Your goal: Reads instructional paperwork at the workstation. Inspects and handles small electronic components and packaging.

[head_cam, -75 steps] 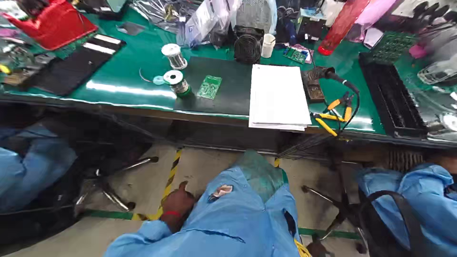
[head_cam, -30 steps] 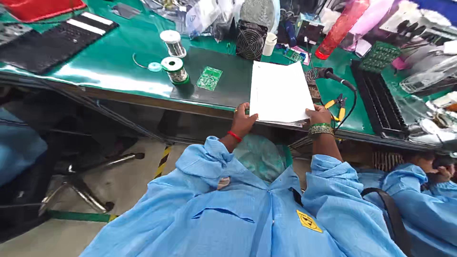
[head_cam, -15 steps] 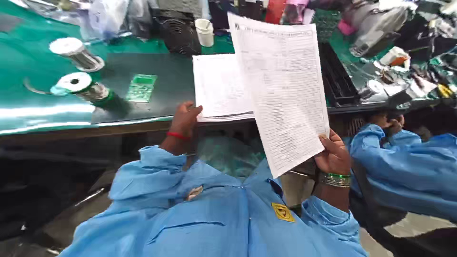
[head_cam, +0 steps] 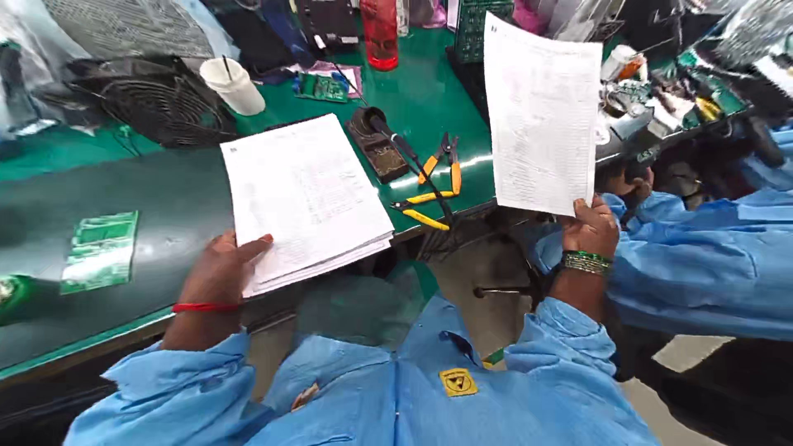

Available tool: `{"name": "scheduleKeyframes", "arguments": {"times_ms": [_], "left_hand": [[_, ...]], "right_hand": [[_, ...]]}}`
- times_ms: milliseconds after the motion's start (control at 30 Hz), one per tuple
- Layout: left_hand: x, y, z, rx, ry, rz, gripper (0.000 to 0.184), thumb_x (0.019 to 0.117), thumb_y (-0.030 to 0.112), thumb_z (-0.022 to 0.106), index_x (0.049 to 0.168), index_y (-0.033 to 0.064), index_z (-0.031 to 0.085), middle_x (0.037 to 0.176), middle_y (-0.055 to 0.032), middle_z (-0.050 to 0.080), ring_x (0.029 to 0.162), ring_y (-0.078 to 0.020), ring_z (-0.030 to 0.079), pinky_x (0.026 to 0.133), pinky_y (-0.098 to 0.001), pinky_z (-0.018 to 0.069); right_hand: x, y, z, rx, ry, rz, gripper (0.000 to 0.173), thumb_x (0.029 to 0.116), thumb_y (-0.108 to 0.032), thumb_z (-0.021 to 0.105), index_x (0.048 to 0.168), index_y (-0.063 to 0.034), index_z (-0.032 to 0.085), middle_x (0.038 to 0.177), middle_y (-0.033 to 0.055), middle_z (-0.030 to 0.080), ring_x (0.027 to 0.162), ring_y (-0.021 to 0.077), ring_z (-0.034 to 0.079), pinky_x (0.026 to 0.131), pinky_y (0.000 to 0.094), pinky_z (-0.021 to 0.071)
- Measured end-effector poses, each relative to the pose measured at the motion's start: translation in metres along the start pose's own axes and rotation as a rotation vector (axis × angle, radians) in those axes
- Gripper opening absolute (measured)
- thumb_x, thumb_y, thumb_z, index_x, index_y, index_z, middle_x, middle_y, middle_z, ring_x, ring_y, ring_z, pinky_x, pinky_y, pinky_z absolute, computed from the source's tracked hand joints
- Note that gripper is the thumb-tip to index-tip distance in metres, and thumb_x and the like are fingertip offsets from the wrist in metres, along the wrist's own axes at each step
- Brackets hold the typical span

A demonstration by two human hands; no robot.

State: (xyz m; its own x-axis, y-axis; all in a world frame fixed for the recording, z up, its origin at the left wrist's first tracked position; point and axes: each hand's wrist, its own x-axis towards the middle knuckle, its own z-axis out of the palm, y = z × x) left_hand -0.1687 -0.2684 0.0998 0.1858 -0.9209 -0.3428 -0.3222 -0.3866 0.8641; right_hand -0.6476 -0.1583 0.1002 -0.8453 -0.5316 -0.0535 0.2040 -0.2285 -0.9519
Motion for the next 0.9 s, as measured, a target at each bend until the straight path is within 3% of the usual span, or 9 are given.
{"name": "scheduleKeyframes", "arguments": {"times_ms": [133,400,533,667,800,900], "left_hand": [[0.004,0.002,0.012,0.037,0.017,0.0,0.041,0.097,0.005,0.061,0.136,0.0013,0.049,0.111,-0.0049,0.062,0.086,-0.0001,0.062,0.077,-0.0211,0.0546],[0.008,-0.005,0.014,-0.082,0.038,0.06,0.043,0.0938,-0.005,0.058,0.134,0.0019,0.045,0.107,0.0038,0.062,0.087,0.0069,0.063,0.076,-0.014,0.0555],[0.01,-0.012,0.012,-0.148,0.032,0.111,0.042,0.0924,-0.009,0.056,0.131,0.0038,0.045,0.105,0.0076,0.063,0.088,0.0066,0.065,0.078,-0.0142,0.0567],[0.009,-0.015,0.01,-0.168,0.024,0.135,0.04,0.0921,-0.011,0.055,0.128,0.0051,0.046,0.104,0.0098,0.064,0.089,0.0065,0.065,0.079,-0.0146,0.0571],[0.008,-0.018,0.008,-0.203,0.009,0.167,0.04,0.0917,-0.011,0.055,0.126,0.0066,0.046,0.104,0.0108,0.065,0.091,0.0056,0.066,0.082,-0.0156,0.0576],[0.01,-0.025,0.005,-0.24,-0.01,0.186,0.041,0.0911,-0.012,0.054,0.127,0.0052,0.045,0.106,0.0085,0.065,0.093,0.0029,0.067,0.083,-0.0181,0.058]], "right_hand": [[0.028,0.02,0.016,-0.108,0.052,0.075,0.027,0.1016,0.003,0.052,0.129,0.0004,0.055,0.095,0.0049,0.065,0.075,0.0099,0.067,0.067,0.0263,0.0588],[0.037,0.046,0.015,-0.156,0.061,0.15,0.037,0.1029,-0.003,0.055,0.14,-0.0006,0.049,0.107,0.0076,0.064,0.078,0.0105,0.067,0.068,0.026,0.0592],[0.028,0.049,0.014,-0.062,0.116,0.165,0.035,0.1045,-0.005,0.054,0.138,-0.0016,0.048,0.098,0.0064,0.064,0.07,0.0103,0.067,0.063,0.0248,0.0593],[0.017,0.055,0.009,-0.014,0.097,0.203,0.037,0.1046,-0.005,0.054,0.14,-0.0023,0.045,0.1,0.0077,0.065,0.074,0.0127,0.069,0.065,0.0271,0.0603],[0.004,0.063,0.012,-0.016,0.091,0.274,0.024,0.1029,-0.003,0.056,0.126,-0.0041,0.05,0.09,0.0065,0.068,0.072,0.0132,0.07,0.066,0.0274,0.0608],[-0.003,0.07,0.018,-0.019,0.087,0.336,0.027,0.1032,-0.002,0.055,0.129,-0.002,0.048,0.093,0.0081,0.066,0.074,0.0144,0.069,0.067,0.0285,0.0601]]}}
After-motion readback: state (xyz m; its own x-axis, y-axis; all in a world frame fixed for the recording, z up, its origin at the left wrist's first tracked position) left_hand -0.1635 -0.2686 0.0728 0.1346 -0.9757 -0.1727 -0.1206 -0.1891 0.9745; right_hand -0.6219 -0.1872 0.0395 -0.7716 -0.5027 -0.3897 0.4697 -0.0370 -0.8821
